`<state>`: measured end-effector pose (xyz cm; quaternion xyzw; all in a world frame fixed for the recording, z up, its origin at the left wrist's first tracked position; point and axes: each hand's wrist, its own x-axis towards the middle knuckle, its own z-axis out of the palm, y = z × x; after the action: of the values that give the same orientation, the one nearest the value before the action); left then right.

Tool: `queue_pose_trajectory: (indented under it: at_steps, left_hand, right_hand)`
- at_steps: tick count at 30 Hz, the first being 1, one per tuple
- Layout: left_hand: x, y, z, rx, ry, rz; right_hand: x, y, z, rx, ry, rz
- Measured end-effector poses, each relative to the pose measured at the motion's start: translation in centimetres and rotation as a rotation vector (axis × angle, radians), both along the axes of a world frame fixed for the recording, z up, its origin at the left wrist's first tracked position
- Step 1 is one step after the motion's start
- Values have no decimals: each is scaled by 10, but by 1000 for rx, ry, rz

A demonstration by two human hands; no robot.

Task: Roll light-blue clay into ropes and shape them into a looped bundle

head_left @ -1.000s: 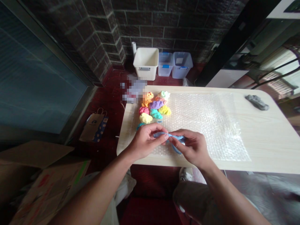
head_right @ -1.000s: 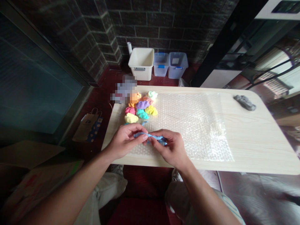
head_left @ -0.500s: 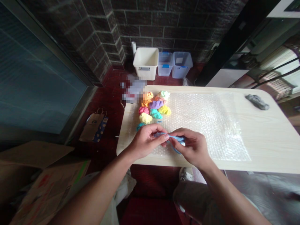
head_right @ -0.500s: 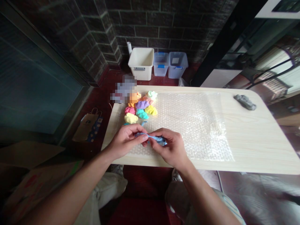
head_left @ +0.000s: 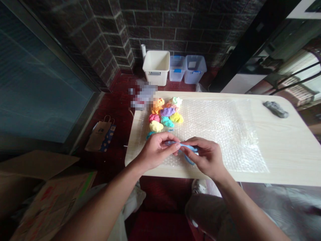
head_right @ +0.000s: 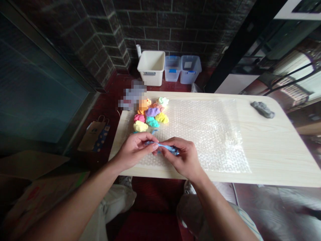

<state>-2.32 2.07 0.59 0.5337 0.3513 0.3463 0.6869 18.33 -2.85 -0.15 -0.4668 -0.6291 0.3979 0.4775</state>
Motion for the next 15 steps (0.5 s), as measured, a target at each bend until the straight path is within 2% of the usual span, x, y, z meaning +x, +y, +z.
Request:
queue_pose_trajectory:
  at_steps: [5,11,15]
  left_hand:
    - [0,2,1,-18,25,-40]
    - [0,1,1,26,25,14]
    - [0,2,1,5,9,-16]
  right_hand:
    - [-2,1,-1,33,32,15]
    - [-2,1,-3,-12,65,19]
    - [-2,2,-2,17,79,45]
